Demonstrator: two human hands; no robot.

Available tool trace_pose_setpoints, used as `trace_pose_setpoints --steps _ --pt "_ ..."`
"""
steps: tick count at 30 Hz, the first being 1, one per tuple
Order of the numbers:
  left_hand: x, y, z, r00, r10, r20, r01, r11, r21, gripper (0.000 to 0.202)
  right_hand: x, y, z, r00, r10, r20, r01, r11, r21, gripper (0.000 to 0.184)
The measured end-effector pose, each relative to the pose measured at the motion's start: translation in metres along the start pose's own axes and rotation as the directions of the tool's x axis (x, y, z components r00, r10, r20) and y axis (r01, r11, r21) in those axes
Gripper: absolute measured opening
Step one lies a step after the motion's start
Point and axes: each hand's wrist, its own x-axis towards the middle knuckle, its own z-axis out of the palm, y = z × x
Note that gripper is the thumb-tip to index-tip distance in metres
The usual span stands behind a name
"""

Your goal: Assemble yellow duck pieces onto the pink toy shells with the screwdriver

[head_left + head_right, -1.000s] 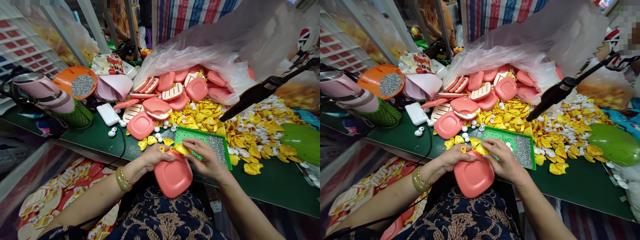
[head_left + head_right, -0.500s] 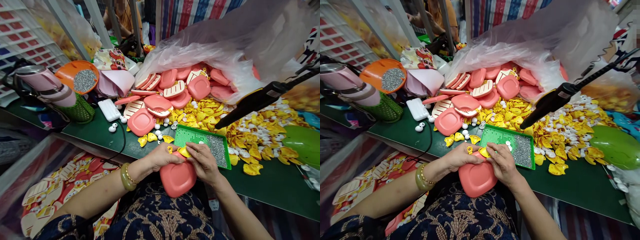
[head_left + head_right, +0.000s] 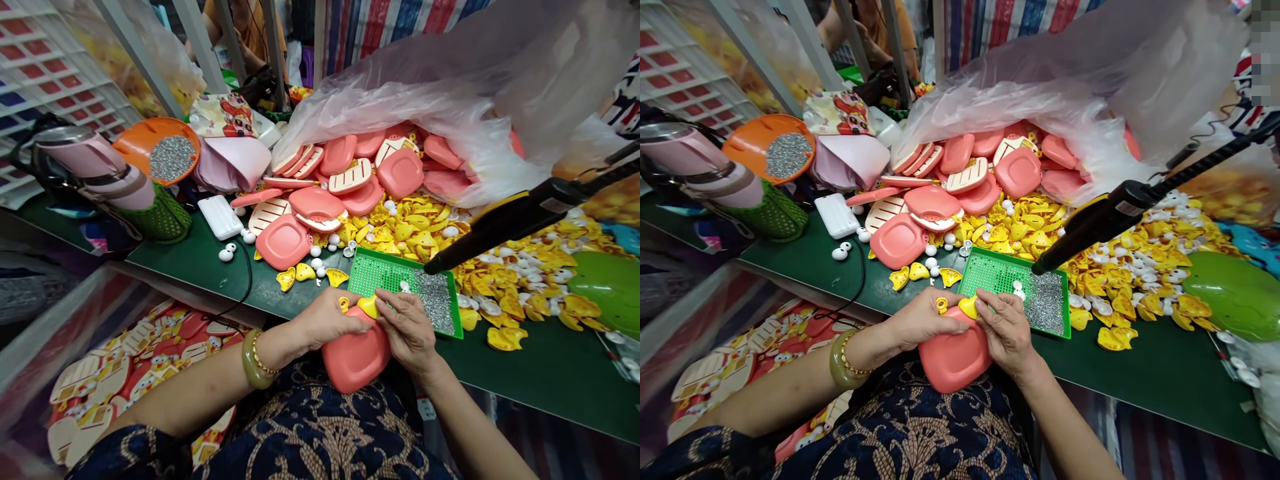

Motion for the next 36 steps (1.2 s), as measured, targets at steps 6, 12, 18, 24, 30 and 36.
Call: trace_pose_setpoints --steps 6,12,18,24,30,36 --pt "0.0 0.001 0.001 0.994 0.088 -0.07 -0.071 0.974 0.217 0.023 -0.01 -0.005 0.007 0.975 0.213 -0.054 -0.207 0.973 0.107 0.041" --pt "-0.009 0.01 0.005 0.972 0.234 -0.023 -0.202 0.879 0.431 0.025 0.0 -0.015 0.001 0.779 0.585 0.226 -0.604 0.602 0.523 0.025" --pt "-0.014 0.0 0.002 0.962 0.269 -0.047 -0.202 0.817 0.539 0.025 0.002 -0.021 0.012 0.714 0.666 0.218 -0.635 0.483 0.603 0.017" --pt "-0.009 0.006 -0.025 0.989 0.067 0.129 -0.121 0.87 0.477 0.025 -0.002 -0.028 0.027 0.705 0.683 0.19 -0.643 0.503 0.577 0.014" --pt "-0.007 0.01 -0.025 0.991 0.028 0.134 -0.093 0.854 0.512 0.023 -0.003 -0.034 0.024 0.777 0.613 0.143 -0.588 0.626 0.513 0.014" --pt "-0.008 -0.003 -0.017 0.996 0.029 0.086 -0.068 0.869 0.49 0.025 -0.005 0.027 -0.007 0.817 0.575 -0.039 -0.576 0.814 -0.071 0.028"
